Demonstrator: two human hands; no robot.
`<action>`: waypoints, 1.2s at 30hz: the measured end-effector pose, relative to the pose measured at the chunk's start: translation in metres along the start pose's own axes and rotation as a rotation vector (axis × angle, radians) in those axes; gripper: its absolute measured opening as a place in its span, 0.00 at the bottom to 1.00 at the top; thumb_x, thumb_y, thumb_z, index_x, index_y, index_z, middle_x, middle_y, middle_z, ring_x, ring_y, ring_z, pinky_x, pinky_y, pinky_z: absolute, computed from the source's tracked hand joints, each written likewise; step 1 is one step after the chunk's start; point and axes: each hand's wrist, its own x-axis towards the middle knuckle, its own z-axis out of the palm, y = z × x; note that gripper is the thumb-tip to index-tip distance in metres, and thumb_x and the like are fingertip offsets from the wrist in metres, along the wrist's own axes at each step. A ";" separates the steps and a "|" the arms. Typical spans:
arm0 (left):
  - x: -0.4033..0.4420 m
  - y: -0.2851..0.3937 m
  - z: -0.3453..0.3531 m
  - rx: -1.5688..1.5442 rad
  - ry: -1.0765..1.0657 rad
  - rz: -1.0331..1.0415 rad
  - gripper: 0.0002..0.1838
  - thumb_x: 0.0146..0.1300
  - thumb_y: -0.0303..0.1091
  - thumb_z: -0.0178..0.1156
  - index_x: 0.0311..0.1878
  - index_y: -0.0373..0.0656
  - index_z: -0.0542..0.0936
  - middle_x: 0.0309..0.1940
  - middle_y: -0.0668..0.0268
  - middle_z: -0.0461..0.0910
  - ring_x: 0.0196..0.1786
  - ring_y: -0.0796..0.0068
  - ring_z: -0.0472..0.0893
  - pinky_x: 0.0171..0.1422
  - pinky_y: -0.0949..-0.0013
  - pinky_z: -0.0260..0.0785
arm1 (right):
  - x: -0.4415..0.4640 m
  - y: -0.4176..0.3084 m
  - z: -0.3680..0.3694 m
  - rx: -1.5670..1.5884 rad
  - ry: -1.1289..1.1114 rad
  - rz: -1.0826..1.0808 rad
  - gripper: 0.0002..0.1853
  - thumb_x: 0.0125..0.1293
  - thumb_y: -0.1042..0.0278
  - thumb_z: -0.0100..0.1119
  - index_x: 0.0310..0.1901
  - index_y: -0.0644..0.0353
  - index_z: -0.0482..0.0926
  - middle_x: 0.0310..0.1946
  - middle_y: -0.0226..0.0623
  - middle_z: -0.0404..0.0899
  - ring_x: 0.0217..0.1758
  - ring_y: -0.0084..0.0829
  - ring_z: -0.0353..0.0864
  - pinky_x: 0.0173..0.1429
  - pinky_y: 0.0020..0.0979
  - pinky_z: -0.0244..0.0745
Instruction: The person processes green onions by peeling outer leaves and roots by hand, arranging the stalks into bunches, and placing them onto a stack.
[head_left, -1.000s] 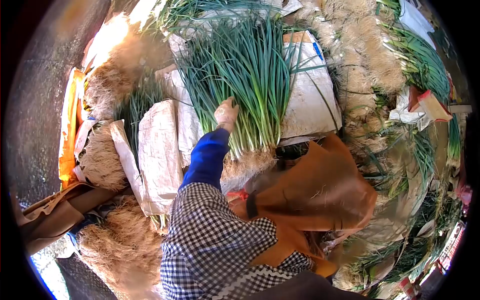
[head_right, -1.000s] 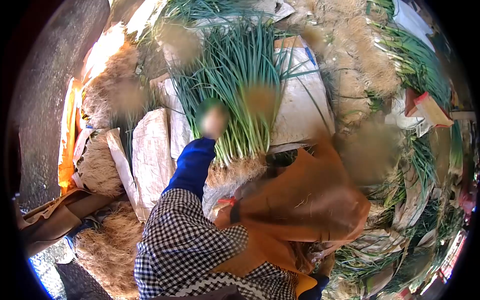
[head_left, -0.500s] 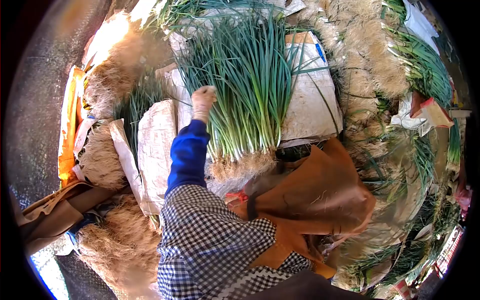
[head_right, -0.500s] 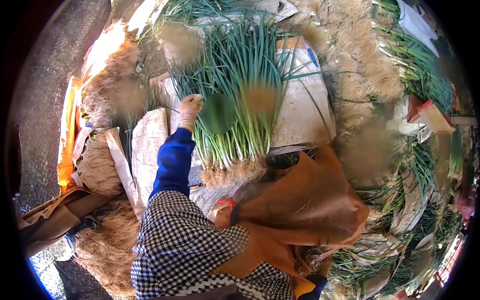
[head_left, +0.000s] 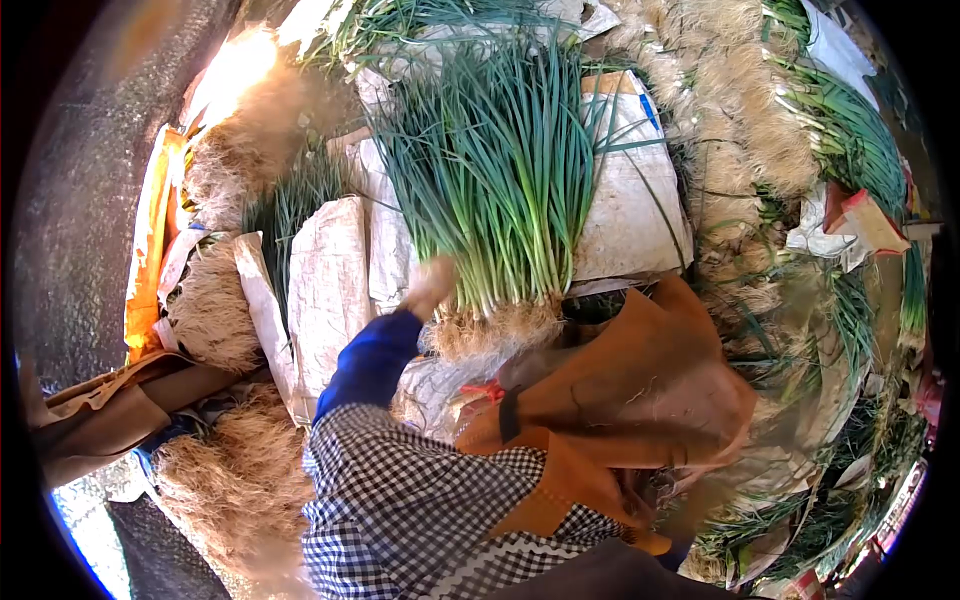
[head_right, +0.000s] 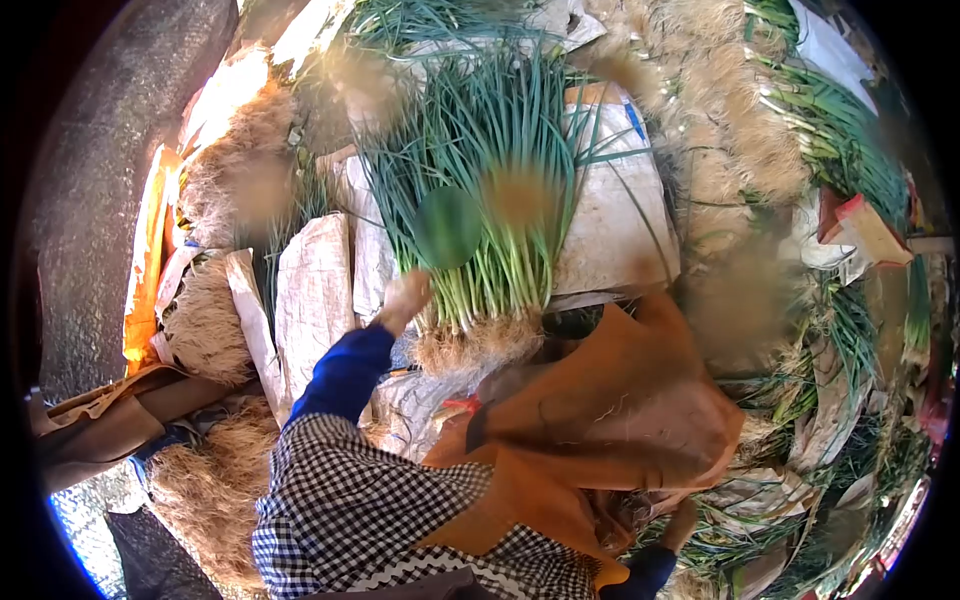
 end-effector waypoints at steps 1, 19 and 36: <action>0.041 -0.014 0.014 -0.110 0.339 0.080 0.21 0.58 0.36 0.54 0.56 0.47 0.71 0.50 0.56 0.73 0.52 0.60 0.74 0.54 0.59 0.69 | 0.008 -0.010 -0.013 -0.028 0.067 -0.020 0.14 0.64 0.63 0.43 0.40 0.64 0.76 0.31 0.42 0.75 0.32 0.31 0.74 0.38 0.32 0.68; 0.065 0.024 -0.065 0.241 0.833 0.712 0.18 0.43 0.22 0.55 0.41 0.48 0.71 0.27 0.66 0.72 0.31 0.67 0.76 0.33 0.64 0.69 | 0.047 -0.453 0.394 -0.641 -0.557 -1.207 0.27 0.62 0.55 0.48 0.60 0.62 0.64 0.61 0.42 0.65 0.52 0.33 0.75 0.54 0.31 0.71; 0.144 0.022 -0.011 -0.291 0.424 -0.029 0.20 0.55 0.47 0.56 0.51 0.55 0.74 0.35 0.56 0.80 0.41 0.55 0.78 0.43 0.57 0.69 | 0.113 -0.412 0.460 -0.441 -0.486 -0.666 0.25 0.63 0.51 0.50 0.54 0.64 0.69 0.51 0.51 0.72 0.54 0.47 0.72 0.57 0.37 0.67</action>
